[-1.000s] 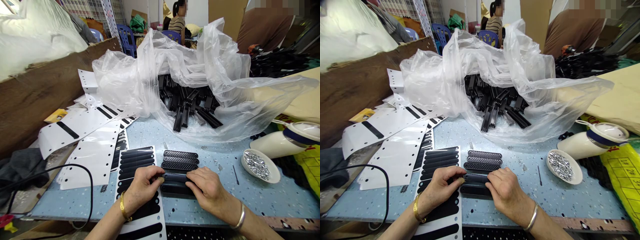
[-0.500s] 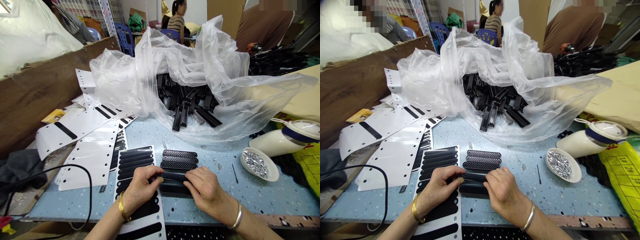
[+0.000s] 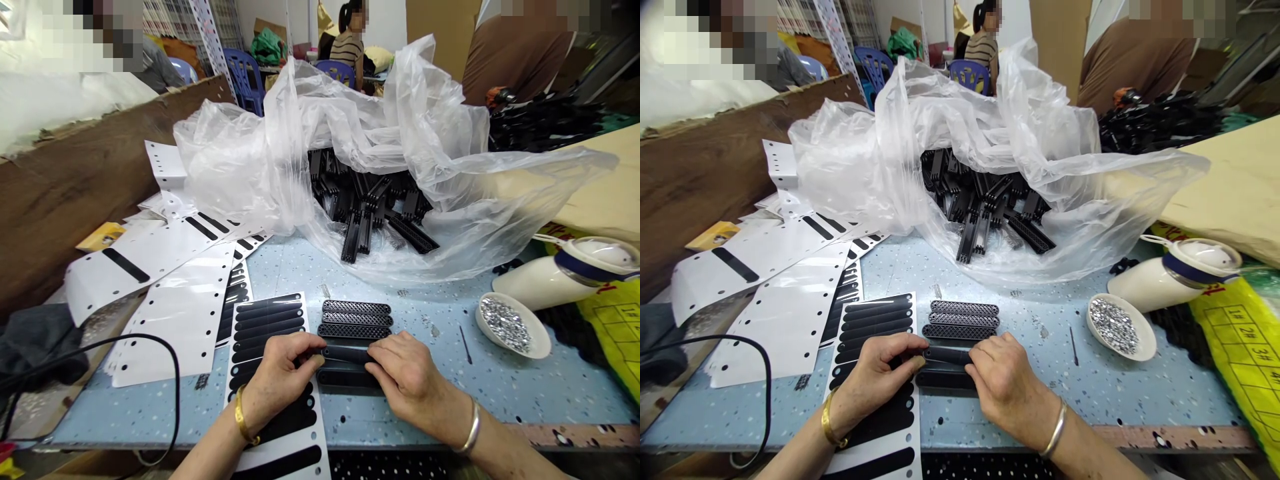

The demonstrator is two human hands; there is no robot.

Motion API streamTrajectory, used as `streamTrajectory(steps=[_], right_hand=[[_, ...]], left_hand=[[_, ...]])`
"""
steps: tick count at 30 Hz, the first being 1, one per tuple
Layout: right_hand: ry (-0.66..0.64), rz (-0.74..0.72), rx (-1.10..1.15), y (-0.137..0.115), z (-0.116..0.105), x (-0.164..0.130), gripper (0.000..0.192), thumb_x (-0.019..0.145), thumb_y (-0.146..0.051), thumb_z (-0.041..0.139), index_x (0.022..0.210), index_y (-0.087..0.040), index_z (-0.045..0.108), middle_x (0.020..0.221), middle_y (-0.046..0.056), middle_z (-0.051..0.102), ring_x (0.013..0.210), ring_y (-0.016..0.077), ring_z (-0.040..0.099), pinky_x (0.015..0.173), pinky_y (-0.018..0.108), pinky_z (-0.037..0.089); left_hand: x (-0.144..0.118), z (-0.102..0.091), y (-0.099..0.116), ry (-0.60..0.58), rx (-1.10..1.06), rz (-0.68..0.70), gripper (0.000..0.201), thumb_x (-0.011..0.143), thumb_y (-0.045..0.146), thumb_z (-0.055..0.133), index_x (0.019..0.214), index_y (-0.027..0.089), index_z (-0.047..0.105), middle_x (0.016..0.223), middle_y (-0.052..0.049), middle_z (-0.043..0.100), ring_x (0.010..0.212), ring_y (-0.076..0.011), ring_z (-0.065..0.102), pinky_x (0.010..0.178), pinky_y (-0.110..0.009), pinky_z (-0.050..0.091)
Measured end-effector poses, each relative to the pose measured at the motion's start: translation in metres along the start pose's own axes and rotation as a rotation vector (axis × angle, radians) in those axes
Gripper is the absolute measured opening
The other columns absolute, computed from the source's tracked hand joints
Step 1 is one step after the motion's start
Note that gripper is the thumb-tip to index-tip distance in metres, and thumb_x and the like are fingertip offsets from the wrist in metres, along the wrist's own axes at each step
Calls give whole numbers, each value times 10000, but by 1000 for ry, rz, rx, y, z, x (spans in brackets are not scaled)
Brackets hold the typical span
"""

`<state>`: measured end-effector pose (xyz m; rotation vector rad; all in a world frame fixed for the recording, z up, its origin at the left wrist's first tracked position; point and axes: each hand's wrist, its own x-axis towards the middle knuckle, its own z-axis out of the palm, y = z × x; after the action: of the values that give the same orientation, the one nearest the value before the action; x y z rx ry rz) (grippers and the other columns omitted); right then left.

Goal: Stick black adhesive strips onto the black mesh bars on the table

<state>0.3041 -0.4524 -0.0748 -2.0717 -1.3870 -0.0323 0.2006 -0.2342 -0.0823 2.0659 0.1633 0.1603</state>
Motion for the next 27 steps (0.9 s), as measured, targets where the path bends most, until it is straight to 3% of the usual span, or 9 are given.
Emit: streamTrajectory(steps=[19, 27], right_hand=[[-13, 1, -18, -2, 0, 1, 161, 882, -89, 491, 856, -116, 648, 736, 62, 606, 678, 181, 499, 634, 329, 285], [-30, 17, -24, -3, -2, 3, 161, 883, -92, 490, 831, -125, 639, 721, 57, 592, 673, 176, 482, 636, 329, 280]], left_hand=[[0, 1, -1, 7, -2, 2, 167, 782, 162, 612, 917, 183, 708, 745, 2, 711, 619, -114, 626, 593, -229, 504], [-1, 2, -1, 36, -10, 37, 244, 770, 137, 618, 994, 191, 698, 833, -9, 736, 654, -120, 657, 613, -228, 538]])
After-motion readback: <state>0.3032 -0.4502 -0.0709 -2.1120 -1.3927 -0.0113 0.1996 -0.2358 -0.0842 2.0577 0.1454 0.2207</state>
